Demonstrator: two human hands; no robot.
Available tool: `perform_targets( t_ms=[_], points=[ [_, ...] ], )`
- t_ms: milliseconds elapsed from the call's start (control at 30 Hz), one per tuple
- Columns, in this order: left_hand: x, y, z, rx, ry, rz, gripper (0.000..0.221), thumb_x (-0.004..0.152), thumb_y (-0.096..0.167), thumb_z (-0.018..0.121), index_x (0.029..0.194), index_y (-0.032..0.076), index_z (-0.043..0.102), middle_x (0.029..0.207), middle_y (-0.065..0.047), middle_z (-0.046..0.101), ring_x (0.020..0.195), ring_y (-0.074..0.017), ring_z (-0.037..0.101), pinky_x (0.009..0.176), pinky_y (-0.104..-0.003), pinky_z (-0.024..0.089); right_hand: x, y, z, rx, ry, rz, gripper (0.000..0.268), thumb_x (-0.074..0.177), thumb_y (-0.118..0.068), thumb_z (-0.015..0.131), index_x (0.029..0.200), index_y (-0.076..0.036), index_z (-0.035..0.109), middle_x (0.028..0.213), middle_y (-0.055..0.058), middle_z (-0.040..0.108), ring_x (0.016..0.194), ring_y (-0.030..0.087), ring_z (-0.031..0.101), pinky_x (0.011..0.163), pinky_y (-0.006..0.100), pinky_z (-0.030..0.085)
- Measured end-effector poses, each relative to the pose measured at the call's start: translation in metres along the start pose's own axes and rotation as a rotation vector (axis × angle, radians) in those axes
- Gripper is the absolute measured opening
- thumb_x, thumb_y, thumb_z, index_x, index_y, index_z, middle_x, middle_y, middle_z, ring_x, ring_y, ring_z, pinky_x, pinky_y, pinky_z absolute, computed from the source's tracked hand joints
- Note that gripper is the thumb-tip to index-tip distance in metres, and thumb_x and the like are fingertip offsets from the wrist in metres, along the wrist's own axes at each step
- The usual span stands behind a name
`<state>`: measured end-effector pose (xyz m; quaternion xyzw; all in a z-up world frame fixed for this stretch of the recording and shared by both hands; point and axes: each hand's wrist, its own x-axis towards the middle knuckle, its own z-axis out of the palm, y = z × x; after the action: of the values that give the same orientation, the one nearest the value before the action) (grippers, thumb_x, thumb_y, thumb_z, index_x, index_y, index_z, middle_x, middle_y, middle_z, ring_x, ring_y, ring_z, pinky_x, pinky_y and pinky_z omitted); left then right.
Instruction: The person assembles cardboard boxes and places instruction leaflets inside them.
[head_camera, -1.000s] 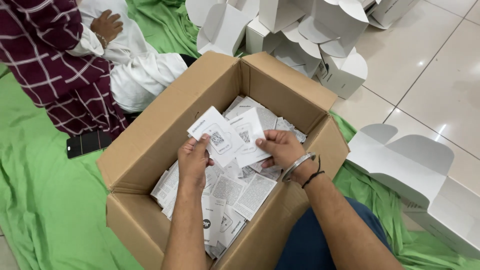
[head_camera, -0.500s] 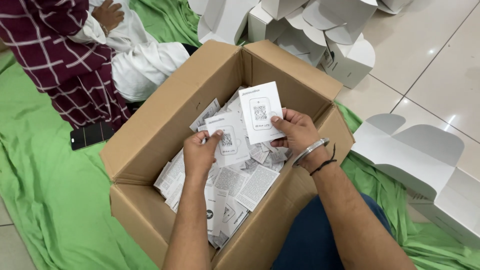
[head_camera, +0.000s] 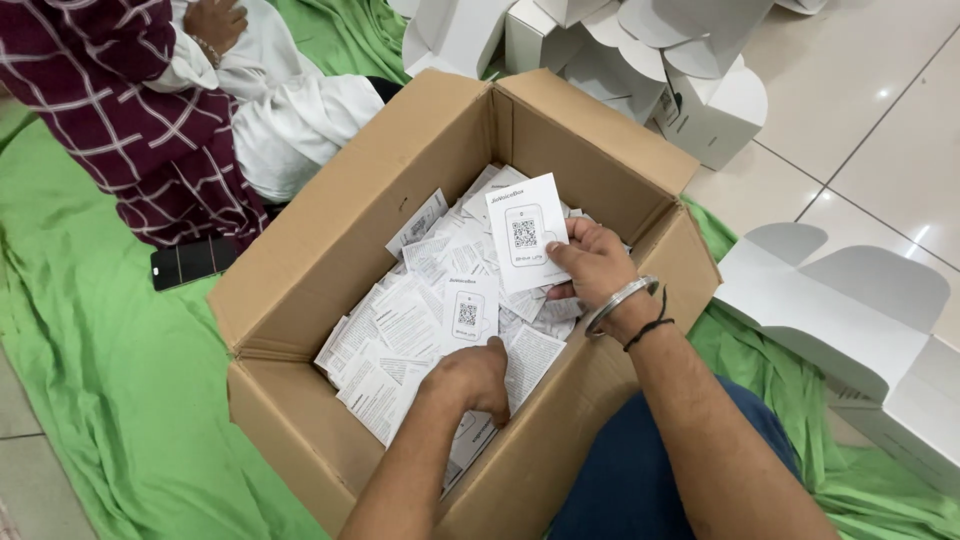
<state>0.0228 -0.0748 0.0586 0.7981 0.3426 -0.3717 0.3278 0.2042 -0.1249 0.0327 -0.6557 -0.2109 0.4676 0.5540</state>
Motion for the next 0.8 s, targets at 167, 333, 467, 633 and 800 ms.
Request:
perform_targets(
  t_ms=[167, 333, 467, 633, 800],
  points=[
    [-0.006, -0.003, 0.011, 0.151, -0.098, -0.038, 0.118, 0.076, 0.017, 0.089, 0.159, -0.008, 0.009, 0.129, -0.028, 0.063, 0.118, -0.0359, 0.066, 0.101, -0.040, 0.056, -0.006, -0.009, 0.002, 0.084, -0.002, 0.081, 0.019, 0.096, -0.015, 0.061, 0.113, -0.007, 0.065, 0.097, 0.005, 0.074, 0.075, 0.012, 0.068, 0.060, 0.029, 0.059],
    [0.026, -0.019, 0.037, 0.239, 0.072, 0.027, 0.077, 0.083, 0.012, 0.079, 0.146, -0.005, 0.039, 0.119, -0.024, 0.070, 0.110, -0.0338, 0.069, 0.096, -0.043, 0.056, -0.003, -0.006, 0.001, 0.110, -0.032, 0.082, 0.017, 0.097, -0.015, 0.061, 0.111, -0.007, 0.065, 0.096, 0.003, 0.074, 0.076, 0.011, 0.068, 0.062, 0.029, 0.059],
    [0.035, -0.042, 0.021, -0.272, 0.414, 0.091, 0.030, 0.092, 0.022, 0.067, 0.120, 0.011, 0.071, 0.103, -0.011, 0.077, 0.093, -0.0240, 0.074, 0.091, -0.040, 0.056, 0.003, 0.002, -0.006, 0.163, -0.011, 0.031, 0.015, 0.097, -0.014, 0.062, 0.110, -0.008, 0.065, 0.096, 0.003, 0.073, 0.076, 0.011, 0.066, 0.062, 0.028, 0.057],
    [0.089, -0.098, 0.022, -1.203, 0.727, 0.321, 0.023, 0.092, 0.023, 0.065, 0.103, 0.008, 0.079, 0.089, -0.007, 0.081, 0.079, -0.0139, 0.073, 0.081, -0.032, 0.058, 0.003, -0.005, -0.020, 0.477, -0.035, -0.113, 0.012, 0.099, -0.013, 0.057, 0.110, -0.010, 0.060, 0.095, 0.004, 0.073, 0.076, 0.013, 0.067, 0.059, 0.029, 0.055],
    [0.064, -0.071, 0.006, -1.828, 0.499, 0.660, 0.017, 0.090, 0.016, 0.057, 0.094, 0.007, 0.071, 0.066, 0.001, 0.059, 0.049, -0.0048, 0.045, 0.044, -0.023, 0.040, -0.023, -0.031, -0.020, 0.763, -0.125, -0.111, 0.019, 0.091, -0.013, 0.047, 0.106, -0.006, 0.059, 0.097, 0.007, 0.073, 0.083, 0.016, 0.073, 0.074, 0.033, 0.062]
  ],
)
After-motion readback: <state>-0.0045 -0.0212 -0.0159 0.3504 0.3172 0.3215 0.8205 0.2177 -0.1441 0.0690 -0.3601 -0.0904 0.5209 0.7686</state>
